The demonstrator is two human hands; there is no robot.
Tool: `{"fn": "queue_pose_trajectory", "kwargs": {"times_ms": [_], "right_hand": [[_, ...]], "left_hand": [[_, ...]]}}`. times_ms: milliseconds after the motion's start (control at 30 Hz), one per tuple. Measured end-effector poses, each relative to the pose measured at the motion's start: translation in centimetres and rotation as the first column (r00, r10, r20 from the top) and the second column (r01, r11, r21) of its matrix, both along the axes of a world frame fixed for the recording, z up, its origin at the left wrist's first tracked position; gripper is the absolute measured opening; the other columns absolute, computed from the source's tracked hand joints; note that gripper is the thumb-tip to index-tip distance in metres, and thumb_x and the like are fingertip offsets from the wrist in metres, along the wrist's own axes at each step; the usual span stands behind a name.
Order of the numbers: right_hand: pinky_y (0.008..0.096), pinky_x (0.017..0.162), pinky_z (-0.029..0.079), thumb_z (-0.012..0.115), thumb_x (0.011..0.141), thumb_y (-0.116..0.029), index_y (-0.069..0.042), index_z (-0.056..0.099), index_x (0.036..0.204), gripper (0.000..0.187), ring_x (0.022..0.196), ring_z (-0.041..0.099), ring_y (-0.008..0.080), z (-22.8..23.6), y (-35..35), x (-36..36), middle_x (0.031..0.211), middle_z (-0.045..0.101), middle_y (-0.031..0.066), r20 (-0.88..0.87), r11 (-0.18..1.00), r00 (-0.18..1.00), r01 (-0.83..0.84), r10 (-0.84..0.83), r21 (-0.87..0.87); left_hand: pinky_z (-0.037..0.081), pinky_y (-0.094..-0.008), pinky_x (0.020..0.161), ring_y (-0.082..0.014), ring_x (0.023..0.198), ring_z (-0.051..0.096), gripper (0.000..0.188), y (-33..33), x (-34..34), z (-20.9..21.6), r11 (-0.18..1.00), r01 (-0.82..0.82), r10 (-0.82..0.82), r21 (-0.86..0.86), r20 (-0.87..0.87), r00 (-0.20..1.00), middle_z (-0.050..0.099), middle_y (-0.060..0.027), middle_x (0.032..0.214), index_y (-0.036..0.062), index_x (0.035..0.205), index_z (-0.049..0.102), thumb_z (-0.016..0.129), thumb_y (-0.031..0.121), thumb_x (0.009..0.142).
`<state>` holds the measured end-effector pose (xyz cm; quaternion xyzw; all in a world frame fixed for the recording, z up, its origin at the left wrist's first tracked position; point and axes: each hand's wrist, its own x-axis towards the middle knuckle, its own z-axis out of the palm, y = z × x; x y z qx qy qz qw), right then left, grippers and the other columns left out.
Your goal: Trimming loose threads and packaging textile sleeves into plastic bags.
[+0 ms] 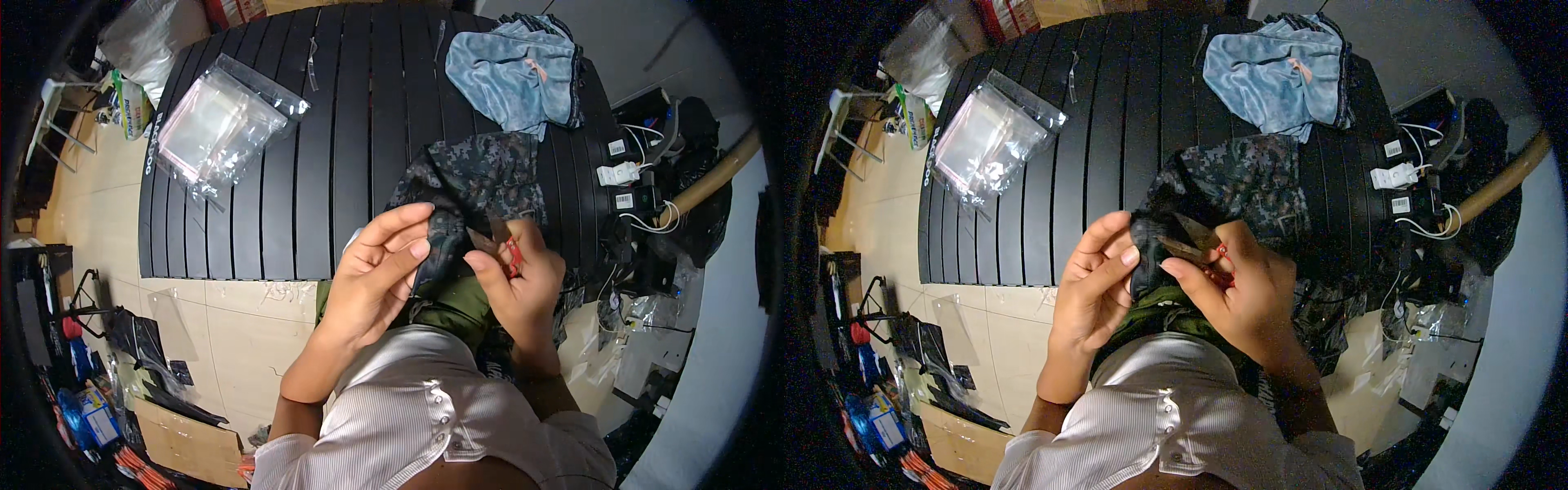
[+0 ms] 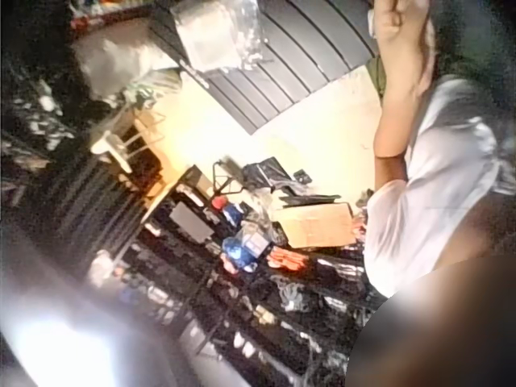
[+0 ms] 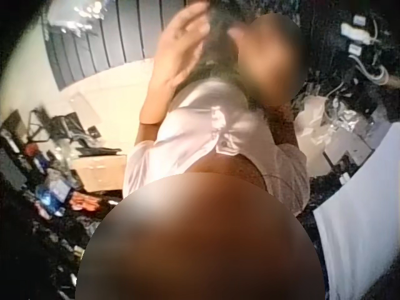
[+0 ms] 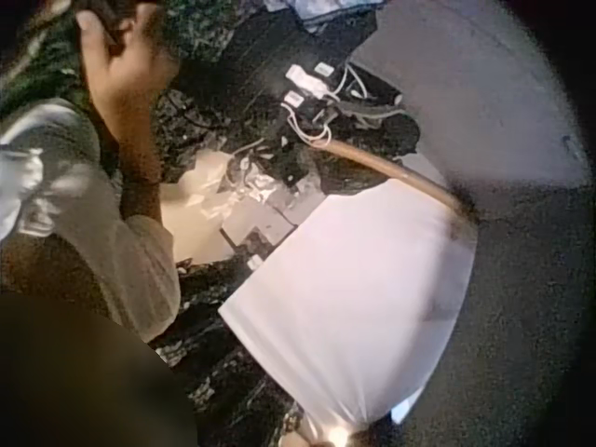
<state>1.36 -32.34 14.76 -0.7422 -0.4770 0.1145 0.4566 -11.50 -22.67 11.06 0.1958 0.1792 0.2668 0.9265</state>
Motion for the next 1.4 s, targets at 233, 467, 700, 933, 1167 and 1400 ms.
{"fn": "queue_pose_trajectory", "kwargs": {"times_ms": [233, 467, 700, 933, 1167, 1400], "right_hand": [[0.0284, 0.046, 0.042, 0.063, 0.081, -0.019, 0.000, 0.046, 0.086, 0.026, 0.047, 0.054, 0.0197, -1.1, 0.1, -1.5, 0.058, 0.053, 0.0083, 0.151, 0.998, 0.988, -0.037, 0.043, -0.043], [0.0306, 0.046, 0.042, 0.059, 0.084, -0.018, -0.001, 0.046, 0.086, 0.022, 0.048, 0.056, 0.0242, -1.1, 0.8, -1.6, 0.058, 0.054, 0.0100, 0.186, 0.999, 0.982, -0.013, 0.022, -0.051], [0.0325, 0.045, 0.043, 0.058, 0.085, -0.020, -0.001, 0.046, 0.089, 0.023, 0.050, 0.058, 0.0277, -0.7, 1.3, -1.5, 0.059, 0.055, 0.0115, 0.204, 0.999, 0.979, -0.013, 0.020, -0.039], [0.0330, 0.044, 0.042, 0.056, 0.086, -0.019, -0.001, 0.047, 0.086, 0.020, 0.049, 0.058, 0.0288, -0.8, 1.4, -1.2, 0.057, 0.053, 0.0121, 0.228, 0.999, 0.973, -0.012, 0.020, -0.038], [0.0292, 0.043, 0.037, 0.052, 0.088, -0.015, -0.001, 0.048, 0.079, 0.017, 0.042, 0.046, 0.0188, -0.6, 0.7, -0.2, 0.053, 0.045, 0.0097, 0.096, 0.999, 0.995, -0.031, 0.033, -0.020], [0.0255, 0.046, 0.038, 0.059, 0.084, -0.020, -0.001, 0.048, 0.086, 0.022, 0.048, 0.046, 0.0118, -0.4, -0.3, 0.0, 0.056, 0.045, 0.0057, 0.100, 1.000, 0.995, -0.025, 0.023, 0.019]], "left_hand": [[0.046, -0.0149, 0.070, -0.0059, 0.086, 0.057, 0.037, -0.2, 0.7, 0.5, 0.995, -0.102, 0.102, 0.019, 0.015, 0.995, 0.060, -0.0058, 0.105, -0.0023, 0.120, 0.048, 0.054, -0.004, 0.083], [0.047, -0.0185, 0.071, -0.0095, 0.087, 0.059, 0.061, -0.6, 1.3, 0.6, 0.970, -0.195, 0.204, 0.146, -0.049, 0.978, 0.062, -0.0107, 0.100, 0.0056, 0.133, 0.032, 0.056, -0.009, 0.080], [0.049, -0.0227, 0.078, -0.0143, 0.090, 0.060, 0.078, -0.6, 1.7, 1.1, 0.983, -0.146, 0.143, 0.115, 0.037, 0.989, 0.061, -0.0154, 0.102, 0.0135, 0.141, 0.009, 0.053, -0.010, 0.081], [0.047, -0.0177, 0.069, -0.0103, 0.082, 0.060, 0.078, 0.0, 1.7, 0.8, 0.989, -0.111, 0.109, 0.102, 0.023, 0.994, 0.061, -0.0131, 0.098, 0.0115, 0.141, 0.009, 0.053, -0.011, 0.080], [0.045, -0.0125, 0.057, -0.0042, 0.069, 0.056, 0.078, -0.2, 1.6, 1.1, 0.991, -0.112, 0.111, 0.080, 0.011, 0.994, 0.062, -0.0088, 0.094, 0.0105, 0.141, 0.012, 0.055, -0.011, 0.079], [0.047, -0.0136, 0.055, -0.0048, 0.072, 0.058, 0.066, -0.2, 1.6, 0.7, 0.992, -0.128, 0.128, 0.003, 0.043, 0.991, 0.062, -0.0085, 0.101, 0.0071, 0.136, 0.026, 0.054, -0.012, 0.079]]}}
